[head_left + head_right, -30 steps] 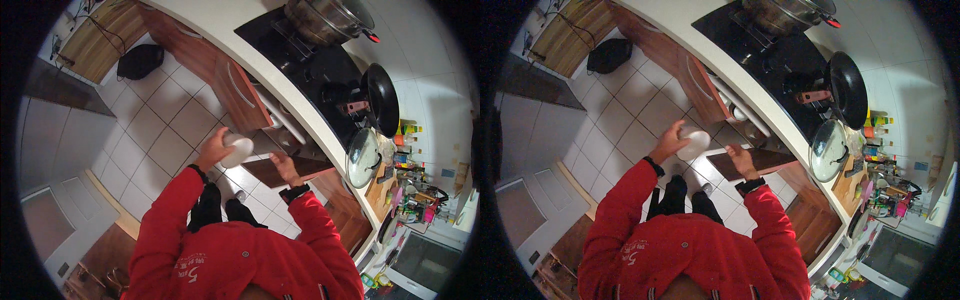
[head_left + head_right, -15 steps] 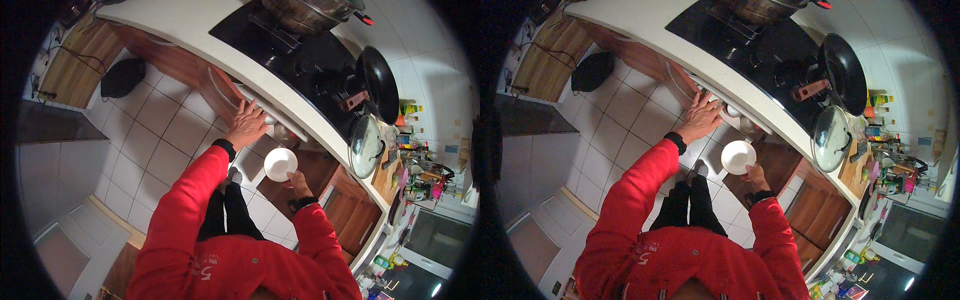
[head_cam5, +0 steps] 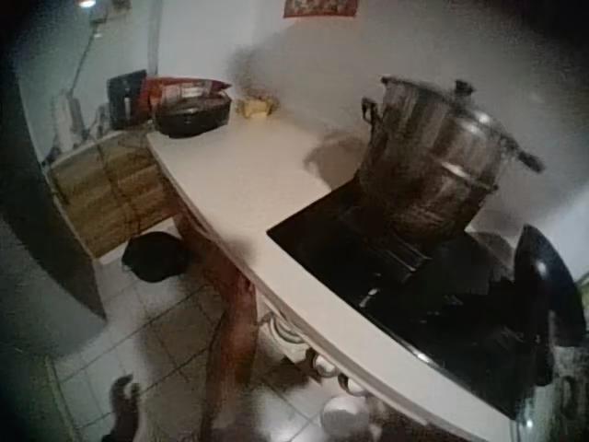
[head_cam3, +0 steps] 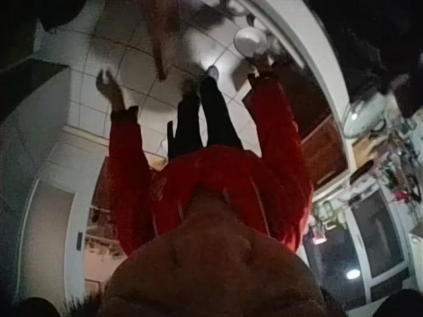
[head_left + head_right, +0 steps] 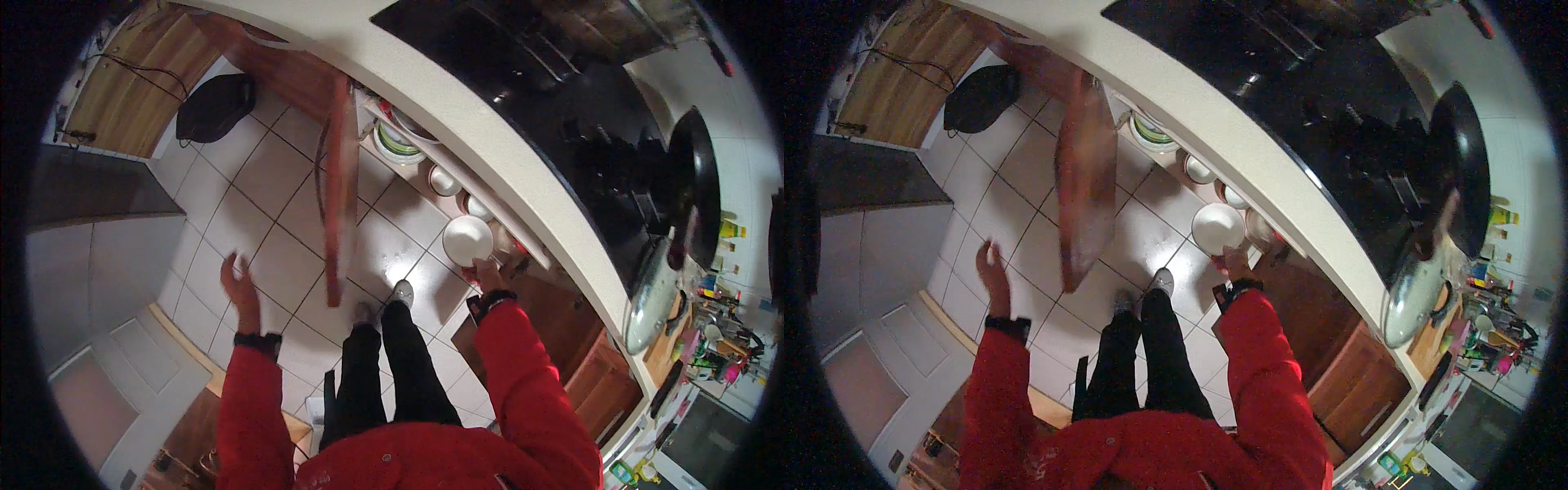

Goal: The person washes a small white bowl in the sink, then places it in a cabinet. They unwrap a bun and add it to a steamer on the stove, then discard the plastic wrap. The person wipes the countertop and stovetop with a cloth, rinses the cloth, and removes food scraps from the sink drain into a trash bin.

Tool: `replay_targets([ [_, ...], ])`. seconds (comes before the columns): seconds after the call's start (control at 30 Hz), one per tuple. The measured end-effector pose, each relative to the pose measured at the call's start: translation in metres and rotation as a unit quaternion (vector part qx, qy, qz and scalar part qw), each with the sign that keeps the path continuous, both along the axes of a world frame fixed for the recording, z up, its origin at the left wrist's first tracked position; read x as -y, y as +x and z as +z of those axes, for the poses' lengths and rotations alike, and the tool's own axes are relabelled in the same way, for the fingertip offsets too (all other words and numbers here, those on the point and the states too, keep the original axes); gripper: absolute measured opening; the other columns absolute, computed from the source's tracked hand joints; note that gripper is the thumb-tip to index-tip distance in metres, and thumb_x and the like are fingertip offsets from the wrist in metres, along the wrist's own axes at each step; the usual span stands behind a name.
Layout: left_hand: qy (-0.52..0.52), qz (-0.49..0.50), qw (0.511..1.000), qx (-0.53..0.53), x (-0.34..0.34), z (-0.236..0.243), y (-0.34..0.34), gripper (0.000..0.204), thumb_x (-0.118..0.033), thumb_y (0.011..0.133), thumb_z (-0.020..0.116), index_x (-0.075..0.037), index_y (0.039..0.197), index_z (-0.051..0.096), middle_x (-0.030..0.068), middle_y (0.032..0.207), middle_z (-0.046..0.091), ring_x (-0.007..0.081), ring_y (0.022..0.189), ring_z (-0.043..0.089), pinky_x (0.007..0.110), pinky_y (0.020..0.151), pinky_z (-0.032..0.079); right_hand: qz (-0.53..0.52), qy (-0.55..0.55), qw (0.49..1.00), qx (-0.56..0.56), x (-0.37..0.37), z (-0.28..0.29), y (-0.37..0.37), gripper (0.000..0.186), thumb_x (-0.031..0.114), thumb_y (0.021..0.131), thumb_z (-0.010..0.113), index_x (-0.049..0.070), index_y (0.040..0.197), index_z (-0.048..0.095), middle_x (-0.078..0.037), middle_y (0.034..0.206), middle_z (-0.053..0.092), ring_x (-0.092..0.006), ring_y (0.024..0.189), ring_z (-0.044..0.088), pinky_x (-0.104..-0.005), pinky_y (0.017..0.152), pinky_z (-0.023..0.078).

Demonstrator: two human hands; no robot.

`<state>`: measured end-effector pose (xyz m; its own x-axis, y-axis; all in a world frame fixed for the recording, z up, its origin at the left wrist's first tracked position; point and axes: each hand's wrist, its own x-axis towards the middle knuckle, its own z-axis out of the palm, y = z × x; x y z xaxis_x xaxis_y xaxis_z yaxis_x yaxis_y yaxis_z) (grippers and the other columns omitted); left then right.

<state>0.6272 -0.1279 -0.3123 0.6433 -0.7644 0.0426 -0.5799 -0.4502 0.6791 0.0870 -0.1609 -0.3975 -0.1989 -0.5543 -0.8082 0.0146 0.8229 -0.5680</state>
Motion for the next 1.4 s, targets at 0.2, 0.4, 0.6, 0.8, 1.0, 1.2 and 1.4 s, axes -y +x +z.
replay_targets([
  [0.2, 0.249, -0.079, 0.964, 0.049, -0.157, -0.117, 0.082, 0.024, -0.017, 0.090, 0.044, -0.001, 0.092, 0.061, 0.0196, 0.088, 0.062, 0.0331, 0.084, 0.059, 0.041, 0.071, 0.047, -0.009, -0.015, 1.000, 0.017, 0.087, -0.075, 0.022, 0.031, 0.028, 0.090, 0.049, 0.001, 0.099, 0.061, -0.011, 0.083, 0.068, -0.0193, 0.067, 0.065, -0.0322, 0.060, 0.054],
  [0.4, 0.402, -0.069, 0.896, -0.176, -0.210, -0.179, 0.023, 0.034, -0.031, 0.089, 0.052, -0.001, 0.101, 0.062, 0.0178, 0.092, 0.064, 0.0334, 0.086, 0.060, 0.040, 0.074, 0.047, -0.160, -0.060, 0.984, 0.052, 0.074, -0.141, 0.008, 0.031, 0.029, 0.092, 0.047, 0.001, 0.098, 0.060, -0.011, 0.091, 0.067, -0.0207, 0.076, 0.064, -0.0346, 0.067, 0.054],
  [0.6, 0.297, -0.122, 0.919, -0.231, -0.162, -0.187, -0.044, 0.030, -0.024, 0.086, 0.059, 0.000, 0.103, 0.064, 0.0158, 0.102, 0.065, 0.0286, 0.097, 0.061, 0.036, 0.086, 0.046, -0.154, 0.004, 0.988, 0.032, 0.064, -0.212, -0.085, 0.025, 0.029, 0.091, 0.050, 0.006, 0.097, 0.060, -0.004, 0.085, 0.066, -0.0177, 0.071, 0.062, -0.0295, 0.063, 0.052],
  [0.8, 0.283, -0.143, 0.923, -0.220, -0.146, -0.216, -0.053, 0.029, -0.022, 0.086, 0.059, 0.001, 0.104, 0.063, 0.0156, 0.105, 0.064, 0.0290, 0.099, 0.061, 0.036, 0.086, 0.047, -0.084, -0.149, 0.956, 0.238, 0.067, -0.230, -0.121, 0.030, 0.034, 0.091, 0.052, 0.006, 0.099, 0.062, -0.005, 0.084, 0.066, -0.0169, 0.072, 0.062, -0.0274, 0.063, 0.051],
  [1.0, 0.299, -0.116, 0.922, -0.217, -0.156, -0.234, -0.040, 0.029, -0.023, 0.087, 0.058, 0.000, 0.103, 0.063, 0.0172, 0.105, 0.064, 0.0303, 0.099, 0.060, 0.037, 0.087, 0.046, -0.268, 0.006, 0.955, 0.130, 0.089, -0.232, -0.108, 0.037, 0.032, 0.093, 0.050, 0.000, 0.108, 0.059, -0.010, 0.095, 0.066, -0.0202, 0.083, 0.063, -0.0367, 0.074, 0.053],
  [1.2, 0.271, -0.149, 0.934, -0.181, -0.146, -0.215, -0.029, 0.026, -0.022, 0.087, 0.055, 0.001, 0.099, 0.062, 0.0173, 0.097, 0.064, 0.0332, 0.092, 0.060, 0.040, 0.082, 0.047, -0.256, 0.029, 0.790, 0.557, 0.062, -0.231, -0.095, 0.068, 0.064, 0.085, 0.046, 0.002, 0.108, 0.061, -0.011, 0.100, 0.066, -0.0264, 0.093, 0.062, -0.0389, 0.085, 0.050],
  [1.4, 0.288, -0.017, 0.911, -0.296, -0.094, -0.166, 0.013, 0.020, -0.027, 0.085, 0.059, -0.009, 0.094, 0.061, 0.0065, 0.083, 0.061, 0.0188, 0.073, 0.056, 0.032, 0.055, 0.040, -0.159, -0.005, 0.966, 0.204, 0.033, -0.138, -0.026, 0.055, 0.050, 0.089, 0.050, 0.001, 0.113, 0.057, -0.018, 0.108, 0.063, -0.0290, 0.094, 0.062, -0.0422, 0.083, 0.050],
])
